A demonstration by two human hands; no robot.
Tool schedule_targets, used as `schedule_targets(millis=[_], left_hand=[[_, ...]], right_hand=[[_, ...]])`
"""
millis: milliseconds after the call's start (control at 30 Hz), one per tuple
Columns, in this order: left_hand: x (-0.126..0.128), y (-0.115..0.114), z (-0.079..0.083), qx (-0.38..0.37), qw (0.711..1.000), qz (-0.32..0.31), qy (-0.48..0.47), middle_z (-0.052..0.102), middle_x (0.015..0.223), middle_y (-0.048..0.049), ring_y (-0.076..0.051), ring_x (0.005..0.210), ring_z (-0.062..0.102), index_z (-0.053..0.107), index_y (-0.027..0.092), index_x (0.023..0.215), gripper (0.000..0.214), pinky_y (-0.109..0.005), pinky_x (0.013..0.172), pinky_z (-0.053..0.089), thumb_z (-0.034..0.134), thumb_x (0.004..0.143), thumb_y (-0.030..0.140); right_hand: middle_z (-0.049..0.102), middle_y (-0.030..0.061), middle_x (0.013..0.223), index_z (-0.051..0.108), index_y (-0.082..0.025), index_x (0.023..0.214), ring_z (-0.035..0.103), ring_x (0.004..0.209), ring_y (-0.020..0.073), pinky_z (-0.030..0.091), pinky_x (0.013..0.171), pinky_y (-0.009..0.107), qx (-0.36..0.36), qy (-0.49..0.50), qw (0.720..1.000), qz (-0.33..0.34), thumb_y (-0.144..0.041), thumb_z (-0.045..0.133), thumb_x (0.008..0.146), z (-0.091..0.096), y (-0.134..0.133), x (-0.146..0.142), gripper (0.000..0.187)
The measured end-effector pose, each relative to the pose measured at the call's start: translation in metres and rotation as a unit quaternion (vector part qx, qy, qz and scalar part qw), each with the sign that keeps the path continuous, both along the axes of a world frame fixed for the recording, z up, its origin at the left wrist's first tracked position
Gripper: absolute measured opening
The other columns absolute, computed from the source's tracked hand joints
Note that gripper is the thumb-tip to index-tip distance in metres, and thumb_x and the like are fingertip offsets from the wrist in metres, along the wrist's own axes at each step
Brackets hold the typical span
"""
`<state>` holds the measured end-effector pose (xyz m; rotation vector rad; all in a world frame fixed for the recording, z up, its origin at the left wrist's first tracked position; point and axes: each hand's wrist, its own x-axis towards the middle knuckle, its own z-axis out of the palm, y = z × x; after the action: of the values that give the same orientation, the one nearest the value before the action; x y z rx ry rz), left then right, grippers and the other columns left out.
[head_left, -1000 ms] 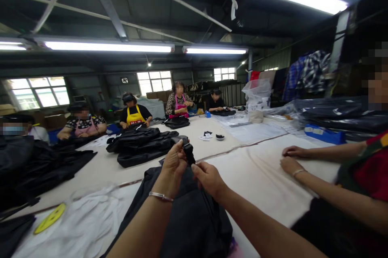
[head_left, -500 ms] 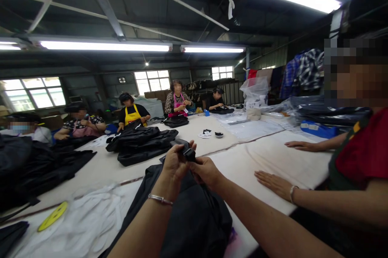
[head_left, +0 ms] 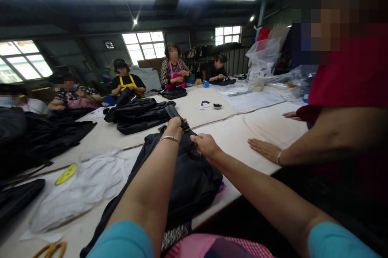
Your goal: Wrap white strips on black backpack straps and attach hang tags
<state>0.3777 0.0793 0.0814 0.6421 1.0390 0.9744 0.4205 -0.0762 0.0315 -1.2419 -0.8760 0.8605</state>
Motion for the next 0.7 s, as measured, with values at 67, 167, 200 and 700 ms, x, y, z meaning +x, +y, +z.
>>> schedule_targets(millis=[67,167,200,700], left_hand=[[0.005,0.002,-0.015,-0.010,0.999,0.007,0.041,0.051,0.049,-0.0013,-0.011,0.034,0.046,0.059,0.011,0.083,0.010,-0.020,0.035,0.038,0.049,0.086,0.013],[0.004,0.007,-0.032,-0.012,0.997,0.018,0.077,0.052,0.049,-0.0007,-0.011,0.034,0.046,0.059,0.012,0.087,0.009,-0.019,0.035,0.038,0.050,0.085,0.011],[0.002,0.010,-0.036,-0.012,0.996,0.021,0.085,0.053,0.049,-0.0008,-0.011,0.035,0.047,0.059,0.012,0.087,0.008,-0.019,0.036,0.038,0.051,0.085,0.011],[-0.005,0.018,-0.111,-0.055,0.991,0.047,0.111,0.057,0.052,-0.0043,-0.014,0.041,0.055,0.058,0.010,0.085,0.003,-0.025,0.042,0.047,0.056,0.083,0.012]], right_hand=[[0.035,-0.0080,0.045,0.041,-0.021,0.057,0.031,0.036,0.0057,0.021,0.036,0.023,-0.015,-0.026,0.999,-0.019,-0.041,0.058,0.076,-0.012,-0.007,0.002,0.033],[0.032,-0.0079,0.046,0.040,-0.021,0.057,0.029,0.040,0.0060,0.020,0.040,0.023,-0.032,-0.081,0.996,-0.025,-0.041,0.056,0.077,-0.026,-0.021,0.001,0.033],[0.032,-0.0077,0.046,0.040,-0.021,0.057,0.028,0.041,0.0062,0.019,0.040,0.023,-0.038,-0.090,0.995,-0.023,-0.041,0.056,0.078,-0.029,-0.026,0.000,0.033],[0.029,-0.0073,0.047,0.035,-0.022,0.058,0.026,0.043,0.0073,0.019,0.040,0.023,-0.132,-0.040,0.990,-0.009,-0.043,0.053,0.083,-0.052,-0.114,-0.009,0.037]])
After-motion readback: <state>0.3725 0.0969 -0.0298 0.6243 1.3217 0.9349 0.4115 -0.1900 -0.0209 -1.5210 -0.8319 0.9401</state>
